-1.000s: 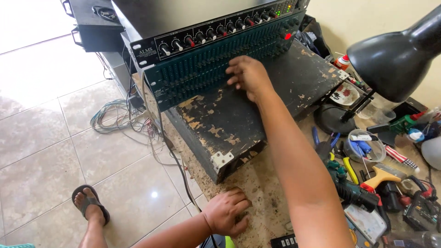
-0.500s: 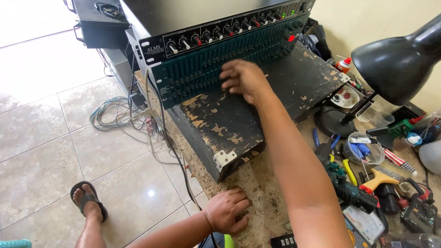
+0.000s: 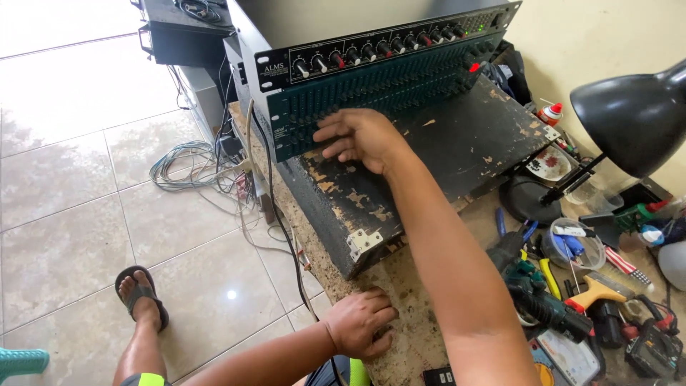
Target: The person is setting up and tuning an audio mixer at a repair bench, which involves plugging in cables and adjusting various front-panel controls like knobs and sliders.
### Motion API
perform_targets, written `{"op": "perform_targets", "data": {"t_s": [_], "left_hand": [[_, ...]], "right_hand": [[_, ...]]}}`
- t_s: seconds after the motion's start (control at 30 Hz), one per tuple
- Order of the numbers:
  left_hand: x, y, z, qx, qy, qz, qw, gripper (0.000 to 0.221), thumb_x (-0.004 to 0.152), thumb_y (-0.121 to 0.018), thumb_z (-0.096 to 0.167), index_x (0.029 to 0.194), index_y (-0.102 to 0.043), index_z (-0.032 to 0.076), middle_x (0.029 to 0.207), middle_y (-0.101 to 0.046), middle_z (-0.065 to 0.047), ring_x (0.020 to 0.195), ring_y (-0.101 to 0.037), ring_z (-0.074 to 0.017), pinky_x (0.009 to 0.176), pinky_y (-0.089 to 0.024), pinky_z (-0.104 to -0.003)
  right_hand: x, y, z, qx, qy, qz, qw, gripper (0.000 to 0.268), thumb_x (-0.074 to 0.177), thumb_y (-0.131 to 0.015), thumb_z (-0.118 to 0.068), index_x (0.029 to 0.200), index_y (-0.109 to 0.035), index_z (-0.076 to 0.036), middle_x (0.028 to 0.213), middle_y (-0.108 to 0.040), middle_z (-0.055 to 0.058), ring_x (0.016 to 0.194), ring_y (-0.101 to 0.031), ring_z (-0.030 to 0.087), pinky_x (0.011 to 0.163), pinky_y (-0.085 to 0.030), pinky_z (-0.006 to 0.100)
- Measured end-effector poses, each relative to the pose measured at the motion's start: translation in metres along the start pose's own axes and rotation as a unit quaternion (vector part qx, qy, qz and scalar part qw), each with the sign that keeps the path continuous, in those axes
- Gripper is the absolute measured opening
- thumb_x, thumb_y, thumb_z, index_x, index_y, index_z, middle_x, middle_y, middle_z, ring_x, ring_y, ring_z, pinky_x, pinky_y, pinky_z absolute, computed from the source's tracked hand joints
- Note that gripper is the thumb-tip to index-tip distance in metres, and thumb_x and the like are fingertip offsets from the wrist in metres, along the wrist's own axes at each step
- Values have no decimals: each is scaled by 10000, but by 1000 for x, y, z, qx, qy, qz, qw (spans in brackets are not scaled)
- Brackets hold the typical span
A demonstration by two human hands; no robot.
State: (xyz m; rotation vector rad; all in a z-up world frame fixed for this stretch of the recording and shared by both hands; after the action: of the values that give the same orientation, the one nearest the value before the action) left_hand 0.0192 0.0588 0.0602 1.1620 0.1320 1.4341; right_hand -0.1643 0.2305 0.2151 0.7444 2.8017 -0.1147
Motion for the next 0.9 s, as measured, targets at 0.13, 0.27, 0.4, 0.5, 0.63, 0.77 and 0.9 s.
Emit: {"op": "perform_targets", "data": {"t_s": [0.13, 0.27, 0.4, 0.5, 0.63, 0.77, 0.9], "left_hand": [[0, -1, -1, -2, 3, -1, 1000, 244, 880, -580, 263, 950, -585, 30, 810, -559, -163, 766, -561, -383, 577, -464, -517], [0, 2, 1, -22, -9, 12, 1000, 232, 887, -570, 247, 925, -577, 18, 782, -543, -168, 707, -536, -379, 559, -445, -508], [1, 4, 4, -25, -26, 24, 999, 221, 900, -562, 232, 908, -566, 11, 765, -529, -172, 696, -524, -385, 588, -449, -511], [2, 8, 5, -29, -29, 37, 998, 191, 884, -559, 206, 875, -544, 16, 750, -518, -171, 688, -529, -393, 604, -466, -516], [2, 6, 4, -21, -24, 30, 999, 185, 879, -565, 202, 856, -537, 22, 738, -518, -161, 664, -517, -373, 578, -452, -505], [3, 8, 6, -25, -32, 31, 999, 203, 882, -558, 203, 928, -572, 6, 787, -553, -179, 707, -545, -393, 616, -478, -516], [2, 6, 5, -17, -28, 31, 999, 220, 900, -556, 216, 946, -592, 4, 788, -558, -176, 688, -543, -384, 576, -461, -508]], "right_hand": [[9, 1, 4, 56, 30, 0, 998, 452, 847, -458, -5, 1241, -641, 118, 1080, -770, 251, 638, -730, 219, 456, -499, 229], [2, 0, -5, 49, 53, 19, 997, 404, 883, -447, -13, 1202, -671, 96, 1015, -774, 215, 643, -720, 211, 490, -523, 237], [-2, 0, -11, 44, 63, 29, 997, 432, 867, -423, -16, 1202, -677, 85, 1039, -771, 213, 676, -713, 224, 556, -521, 275], [-4, 0, -10, 76, 62, 31, 995, 408, 834, -453, 29, 1161, -693, 77, 1027, -774, 218, 641, -716, 224, 521, -528, 260], [-12, 3, -9, 15, 44, 64, 997, 444, 897, -398, -45, 1221, -692, 37, 999, -755, 186, 639, -705, 211, 486, -513, 250], [-5, -17, 9, -19, -13, -26, 999, 495, 888, -430, -39, 1322, -645, 58, 1059, -772, 240, 593, -707, 204, 410, -477, 220], [1, -41, 14, 16, -33, -97, 995, 516, 886, -456, -96, 1356, -617, 45, 1083, -763, 183, 624, -710, 195, 479, -501, 255]]}}
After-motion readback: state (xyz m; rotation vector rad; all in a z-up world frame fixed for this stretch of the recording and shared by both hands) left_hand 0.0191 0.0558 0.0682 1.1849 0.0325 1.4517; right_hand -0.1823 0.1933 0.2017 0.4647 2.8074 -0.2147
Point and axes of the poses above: each hand's wrist, its own x-axis towards the middle knuckle, its own y-axis out of the back of the hand, z = x × y, the point moved 9 cm from there along x, towards the middle knuckle
